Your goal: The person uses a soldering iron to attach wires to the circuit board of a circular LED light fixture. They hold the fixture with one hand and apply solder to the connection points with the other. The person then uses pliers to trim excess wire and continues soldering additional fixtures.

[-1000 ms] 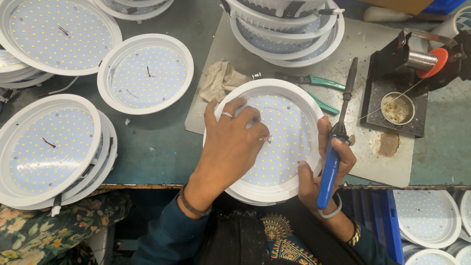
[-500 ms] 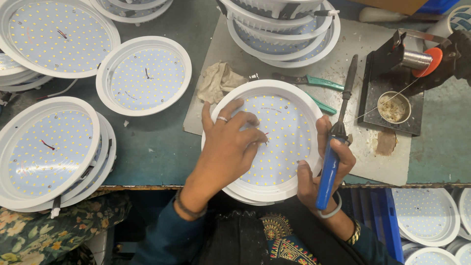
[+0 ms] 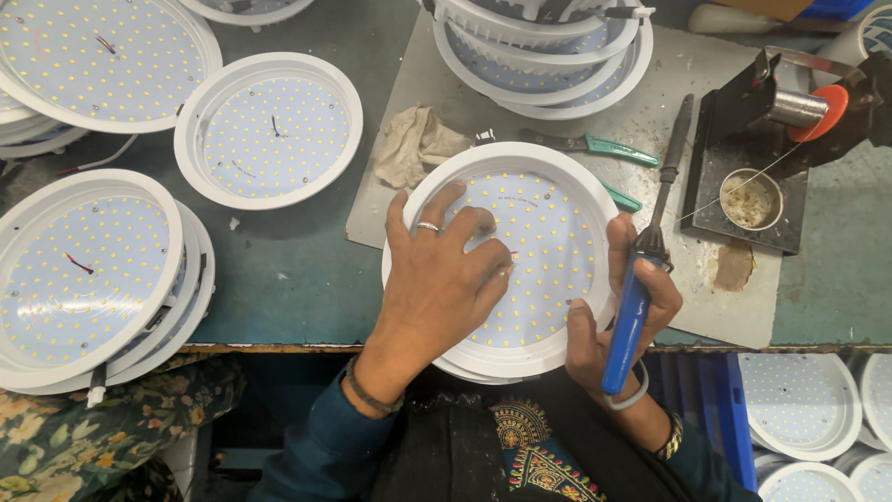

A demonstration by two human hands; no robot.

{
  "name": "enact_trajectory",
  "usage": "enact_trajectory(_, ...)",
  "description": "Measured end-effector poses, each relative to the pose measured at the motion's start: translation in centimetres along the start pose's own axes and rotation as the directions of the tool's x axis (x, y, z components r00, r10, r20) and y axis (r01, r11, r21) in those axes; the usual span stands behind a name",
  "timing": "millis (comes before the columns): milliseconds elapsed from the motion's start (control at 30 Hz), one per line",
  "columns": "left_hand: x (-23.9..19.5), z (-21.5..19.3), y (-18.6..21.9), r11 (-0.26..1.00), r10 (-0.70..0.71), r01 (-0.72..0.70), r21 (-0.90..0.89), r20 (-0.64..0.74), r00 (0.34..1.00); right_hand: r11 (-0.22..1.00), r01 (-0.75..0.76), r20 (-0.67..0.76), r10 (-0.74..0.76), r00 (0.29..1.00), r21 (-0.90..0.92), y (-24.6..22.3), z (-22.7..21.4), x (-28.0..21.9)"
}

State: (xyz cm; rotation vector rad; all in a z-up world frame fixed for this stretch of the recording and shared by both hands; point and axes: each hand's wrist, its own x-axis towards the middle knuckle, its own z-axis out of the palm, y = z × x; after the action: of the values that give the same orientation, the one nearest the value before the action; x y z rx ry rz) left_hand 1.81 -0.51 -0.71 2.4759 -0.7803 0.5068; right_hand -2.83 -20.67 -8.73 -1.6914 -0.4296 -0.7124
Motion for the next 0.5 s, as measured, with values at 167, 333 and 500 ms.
enact_trajectory(167, 0.18, 0.35, 0.07, 0.998, -0.064, 0.063, -0.028, -0.027, 0.998, 1.000, -0.005, -0.006, 0.005, 1.000, -0.019, 0.11, -0.12, -0.04)
enact_trajectory(333, -0.18, 0.07, -0.30, 0.997, -0.024, 0.021, -0.078, -0.033, 0.999, 0.999, -0.007, -0.009, 0.007, 1.000, -0.034, 0.09, -0.22, 0.07)
enact_trajectory(500, -0.67, -0.07, -0.56, 0.997, -0.006, 0.004, -0.078, -0.022, 1.000, 1.000, -0.006, -0.005, 0.006, 1.000, -0.023, -0.05, -0.24, 0.08)
